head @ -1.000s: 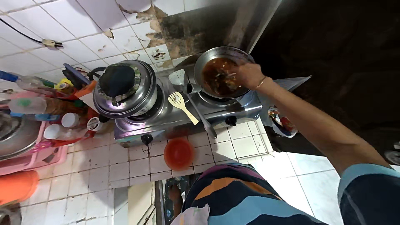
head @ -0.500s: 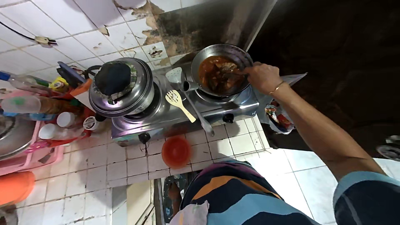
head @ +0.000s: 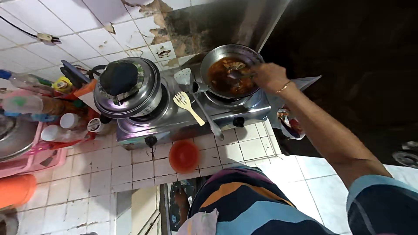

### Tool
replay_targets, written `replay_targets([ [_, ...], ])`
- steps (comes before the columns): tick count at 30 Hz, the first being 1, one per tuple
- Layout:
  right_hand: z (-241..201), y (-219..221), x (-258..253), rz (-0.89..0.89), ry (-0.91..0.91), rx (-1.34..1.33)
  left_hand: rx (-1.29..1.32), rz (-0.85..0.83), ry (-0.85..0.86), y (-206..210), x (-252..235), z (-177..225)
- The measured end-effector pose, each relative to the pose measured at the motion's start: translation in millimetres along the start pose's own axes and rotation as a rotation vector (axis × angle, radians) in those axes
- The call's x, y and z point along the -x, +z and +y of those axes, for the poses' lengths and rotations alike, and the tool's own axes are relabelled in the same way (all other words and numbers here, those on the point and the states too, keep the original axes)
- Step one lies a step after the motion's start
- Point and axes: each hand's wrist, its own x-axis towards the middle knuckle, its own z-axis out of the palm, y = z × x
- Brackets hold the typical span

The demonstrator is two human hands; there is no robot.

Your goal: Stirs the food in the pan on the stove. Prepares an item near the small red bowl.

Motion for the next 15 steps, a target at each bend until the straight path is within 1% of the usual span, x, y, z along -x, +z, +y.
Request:
replay_targets([
  [3, 18.9, -9.1, -7.3, 0.065, 0.036, 0.008, 0.023, 0.016, -0.037, 2.0, 4.4, -5.5],
  [6, 25.2, 6.4, -13.7, 0.047, 0.056, 0.058, -0.044, -0.017, -0.066, -1.8, 11.7, -1.9],
  [9, 21.3, 21.6, -8.4, 0.010, -0.009, 0.080, -0.031, -0.041, -0.061, -3.7, 10.4, -0.5],
  [11, 20.7, 15.5, -2.2, 0.016, -0.034, 0.068, -0.024, -0.027, -0.030, -2.2, 4.3, -3.7],
  [15, 33.2, -5.4, -6.9, 0.085, 0.029, 0.031, 0.010, -0.008, 0.017, -0.6, -2.5, -4.4],
])
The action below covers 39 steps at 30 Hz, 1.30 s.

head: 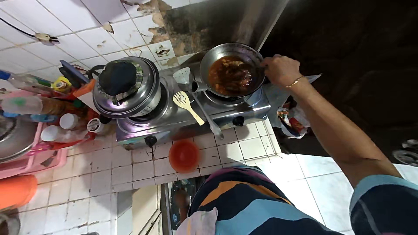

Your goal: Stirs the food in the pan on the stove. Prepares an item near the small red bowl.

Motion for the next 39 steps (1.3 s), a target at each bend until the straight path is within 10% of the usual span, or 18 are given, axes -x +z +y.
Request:
replay_targets([
  [39, -11.1, -4.1, 9.9, 0.011, -0.042, -0.045, 0.018, 0.009, -0.042, 11.7, -9.2, -15.2],
])
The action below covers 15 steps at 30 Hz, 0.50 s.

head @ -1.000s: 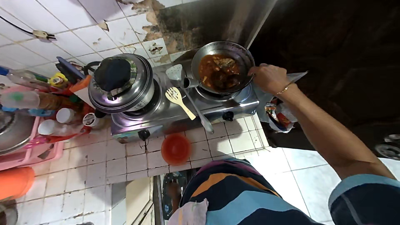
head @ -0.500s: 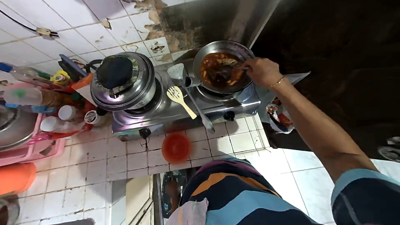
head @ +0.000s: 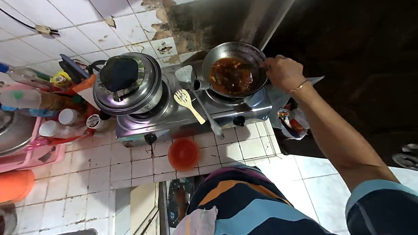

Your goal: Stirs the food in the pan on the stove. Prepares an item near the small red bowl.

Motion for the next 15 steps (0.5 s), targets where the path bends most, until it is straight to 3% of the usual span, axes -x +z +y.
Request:
replay_targets([
  [6, -15.5, 32.9, -7.1, -0.157, -0.077, -0.058, -0.038, -0.039, 0.031, -13.6, 14.9, 25.4],
  [12, -25.1, 10.7, -25.5, -0.036, -0.027, -0.012, 0.015, -0.032, 0.031, -15.3, 15.0, 26.0],
  [15, -39.0, 25.2, -42.5, -0.005, -0.080, 0.005, 0.019, -0.018, 0.009, -9.5, 15.7, 16.7],
])
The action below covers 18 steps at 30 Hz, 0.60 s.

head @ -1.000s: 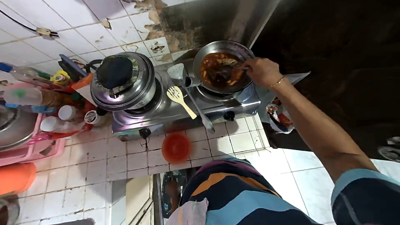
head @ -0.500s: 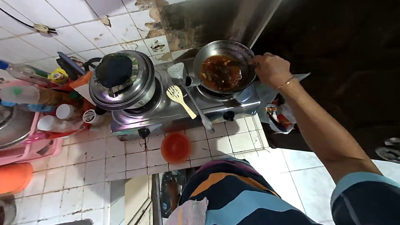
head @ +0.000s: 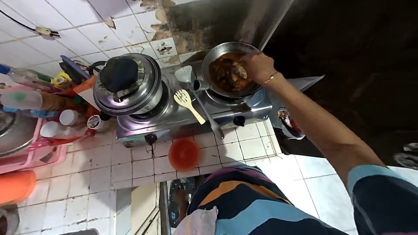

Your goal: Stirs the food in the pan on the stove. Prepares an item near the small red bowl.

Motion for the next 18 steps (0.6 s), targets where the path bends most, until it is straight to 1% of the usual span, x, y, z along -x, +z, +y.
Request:
replay_targets([
  [3, -4.2, 23.9, -11.1, -0.035, -0.106, 0.062, -0.026, 0.005, -0.006, 4.2, -3.6, -9.1],
  [6, 8.0, 28.5, -5.3, -0.061, -0.162, 0.090, -0.027, 0.028, 0.024, 8.1, -9.7, -14.7],
  [8, 18.1, 14.4, 2.8, -0.064, -0.125, 0.119, -0.019, 0.013, 0.026, 5.8, -4.9, -8.1],
  [11, 23.3, -23.5, 20.5, -0.075, -0.017, 0.148, 0.006, -0.002, 0.019, 2.2, 0.9, -0.5],
  [13, 25.7, -38.6, 30.0, -0.077, 0.029, 0.153, 0.017, -0.005, 0.011, 2.5, 1.6, 2.2],
  [16, 26.2, -29.7, 32.8, -0.121, 0.071, 0.152, -0.013, -0.031, -0.002, 2.5, 1.0, 4.2],
  [18, 28.9, -13.2, 31.1, -0.089, 0.044, 0.110, -0.056, -0.035, -0.006, 2.5, -0.6, 4.5],
])
